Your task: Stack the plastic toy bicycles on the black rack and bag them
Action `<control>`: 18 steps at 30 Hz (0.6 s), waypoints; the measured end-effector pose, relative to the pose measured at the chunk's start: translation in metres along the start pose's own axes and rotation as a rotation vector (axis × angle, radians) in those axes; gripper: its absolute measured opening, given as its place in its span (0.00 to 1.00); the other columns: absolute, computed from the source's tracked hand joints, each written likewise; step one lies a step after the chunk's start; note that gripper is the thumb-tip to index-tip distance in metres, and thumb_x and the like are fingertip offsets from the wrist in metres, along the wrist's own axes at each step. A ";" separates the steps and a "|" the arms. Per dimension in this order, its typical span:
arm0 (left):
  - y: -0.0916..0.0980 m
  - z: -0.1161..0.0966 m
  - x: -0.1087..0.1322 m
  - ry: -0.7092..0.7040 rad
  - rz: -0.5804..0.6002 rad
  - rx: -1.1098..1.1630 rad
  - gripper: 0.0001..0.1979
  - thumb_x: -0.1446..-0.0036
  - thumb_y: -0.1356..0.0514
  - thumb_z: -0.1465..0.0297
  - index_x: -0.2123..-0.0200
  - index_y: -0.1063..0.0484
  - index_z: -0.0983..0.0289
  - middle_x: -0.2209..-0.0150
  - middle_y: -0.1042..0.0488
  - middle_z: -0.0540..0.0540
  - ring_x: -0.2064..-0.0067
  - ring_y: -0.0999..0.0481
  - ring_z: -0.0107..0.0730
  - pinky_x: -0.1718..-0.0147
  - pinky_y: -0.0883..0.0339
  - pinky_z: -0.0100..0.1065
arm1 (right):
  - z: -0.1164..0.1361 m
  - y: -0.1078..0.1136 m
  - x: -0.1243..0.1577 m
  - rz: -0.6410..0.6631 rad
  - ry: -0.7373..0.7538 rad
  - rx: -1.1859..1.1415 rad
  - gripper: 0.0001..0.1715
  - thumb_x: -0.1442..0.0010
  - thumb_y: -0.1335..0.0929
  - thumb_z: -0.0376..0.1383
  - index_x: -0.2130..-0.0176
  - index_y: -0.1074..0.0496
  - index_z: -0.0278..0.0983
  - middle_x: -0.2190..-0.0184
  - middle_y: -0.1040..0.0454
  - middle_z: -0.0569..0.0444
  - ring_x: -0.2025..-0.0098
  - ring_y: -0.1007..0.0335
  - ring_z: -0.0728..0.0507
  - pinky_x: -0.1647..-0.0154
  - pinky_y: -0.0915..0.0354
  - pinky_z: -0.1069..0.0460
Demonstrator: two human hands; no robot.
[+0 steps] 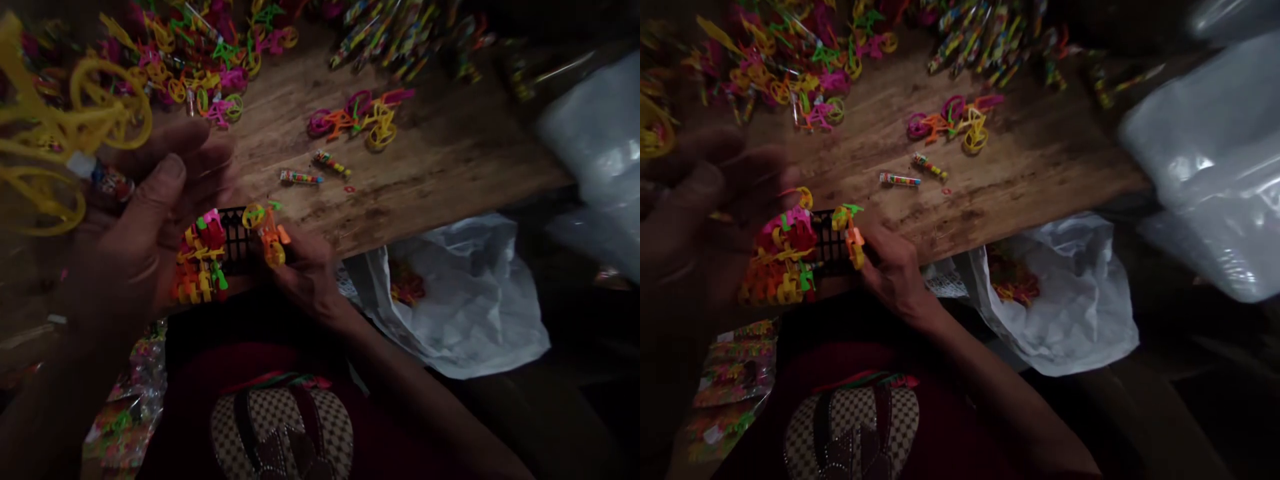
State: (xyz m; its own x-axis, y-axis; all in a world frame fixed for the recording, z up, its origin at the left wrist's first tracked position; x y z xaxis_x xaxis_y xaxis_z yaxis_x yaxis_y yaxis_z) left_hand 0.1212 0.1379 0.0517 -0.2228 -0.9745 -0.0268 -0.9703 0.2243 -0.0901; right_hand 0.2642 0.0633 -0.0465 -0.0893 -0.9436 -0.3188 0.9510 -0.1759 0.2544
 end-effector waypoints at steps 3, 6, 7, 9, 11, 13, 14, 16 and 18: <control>0.004 0.026 0.007 0.153 -0.068 0.104 0.15 0.32 0.48 0.80 0.59 0.22 0.64 0.61 0.16 0.48 0.53 0.15 0.33 0.43 0.23 0.46 | -0.003 -0.011 0.007 0.001 -0.043 -0.042 0.06 0.35 0.31 0.35 0.63 0.23 0.39 0.68 0.22 0.53 0.66 0.27 0.43 0.61 0.32 0.47; 0.005 0.038 0.007 0.208 -0.087 0.167 0.17 0.32 0.48 0.81 0.61 0.21 0.61 0.61 0.16 0.48 0.54 0.15 0.31 0.47 0.20 0.39 | 0.002 -0.020 0.007 0.017 -0.013 0.005 0.09 0.34 0.32 0.35 0.64 0.21 0.39 0.71 0.22 0.54 0.65 0.28 0.43 0.58 0.34 0.45; 0.006 0.040 0.006 0.219 -0.091 0.169 0.17 0.32 0.49 0.81 0.61 0.21 0.61 0.60 0.16 0.48 0.54 0.15 0.30 0.49 0.20 0.37 | 0.003 -0.023 0.007 0.027 -0.004 0.034 0.09 0.33 0.32 0.36 0.64 0.20 0.39 0.71 0.22 0.54 0.65 0.29 0.43 0.58 0.35 0.45; 0.007 0.040 0.006 0.220 -0.096 0.168 0.17 0.32 0.48 0.80 0.61 0.21 0.61 0.60 0.16 0.48 0.55 0.15 0.30 0.50 0.20 0.37 | 0.003 -0.026 0.007 0.046 0.002 0.087 0.10 0.33 0.32 0.36 0.63 0.19 0.39 0.71 0.22 0.54 0.64 0.29 0.43 0.58 0.38 0.46; 0.007 0.039 0.007 0.217 -0.102 0.170 0.16 0.32 0.48 0.80 0.60 0.21 0.62 0.59 0.16 0.49 0.55 0.15 0.32 0.48 0.20 0.42 | 0.004 -0.028 0.009 0.057 0.016 0.108 0.11 0.33 0.33 0.35 0.62 0.19 0.38 0.70 0.23 0.53 0.63 0.29 0.43 0.58 0.39 0.46; 0.007 0.038 0.008 0.209 -0.104 0.173 0.15 0.32 0.48 0.81 0.60 0.22 0.63 0.60 0.17 0.50 0.55 0.15 0.34 0.46 0.21 0.46 | 0.007 -0.028 0.011 0.064 0.051 0.113 0.12 0.32 0.34 0.35 0.60 0.19 0.38 0.71 0.23 0.53 0.63 0.30 0.43 0.58 0.39 0.46; 0.007 0.037 0.008 0.205 -0.106 0.169 0.15 0.33 0.48 0.81 0.60 0.22 0.64 0.60 0.17 0.50 0.55 0.15 0.34 0.46 0.21 0.46 | 0.009 -0.028 0.013 0.064 0.071 0.120 0.13 0.32 0.35 0.35 0.60 0.20 0.37 0.71 0.23 0.53 0.63 0.30 0.43 0.58 0.39 0.46; 0.007 0.036 0.007 0.196 -0.113 0.147 0.15 0.33 0.47 0.81 0.60 0.22 0.64 0.61 0.16 0.49 0.56 0.15 0.33 0.49 0.19 0.42 | 0.012 -0.029 0.015 0.055 0.105 0.148 0.13 0.31 0.35 0.36 0.61 0.21 0.37 0.72 0.24 0.53 0.64 0.31 0.43 0.59 0.40 0.46; 0.007 0.035 0.007 0.188 -0.109 0.126 0.15 0.33 0.47 0.81 0.61 0.22 0.64 0.62 0.16 0.48 0.57 0.15 0.31 0.51 0.18 0.39 | 0.016 -0.029 0.016 0.038 0.137 0.179 0.13 0.31 0.35 0.35 0.63 0.23 0.37 0.74 0.26 0.54 0.65 0.33 0.43 0.61 0.41 0.47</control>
State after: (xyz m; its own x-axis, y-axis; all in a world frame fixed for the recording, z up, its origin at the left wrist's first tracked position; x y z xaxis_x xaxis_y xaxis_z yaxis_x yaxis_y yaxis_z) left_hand 0.1160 0.1328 0.0164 -0.1424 -0.9742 0.1750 -0.9728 0.1051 -0.2064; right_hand 0.2304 0.0487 -0.0448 -0.0022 -0.9057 -0.4239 0.8841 -0.1998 0.4224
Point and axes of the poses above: each hand's wrist, its own x-axis away from the middle knuckle, its own y-axis out of the back of the hand, z = x × y, the point moved 10 cm from there along -x, towards the middle knuckle
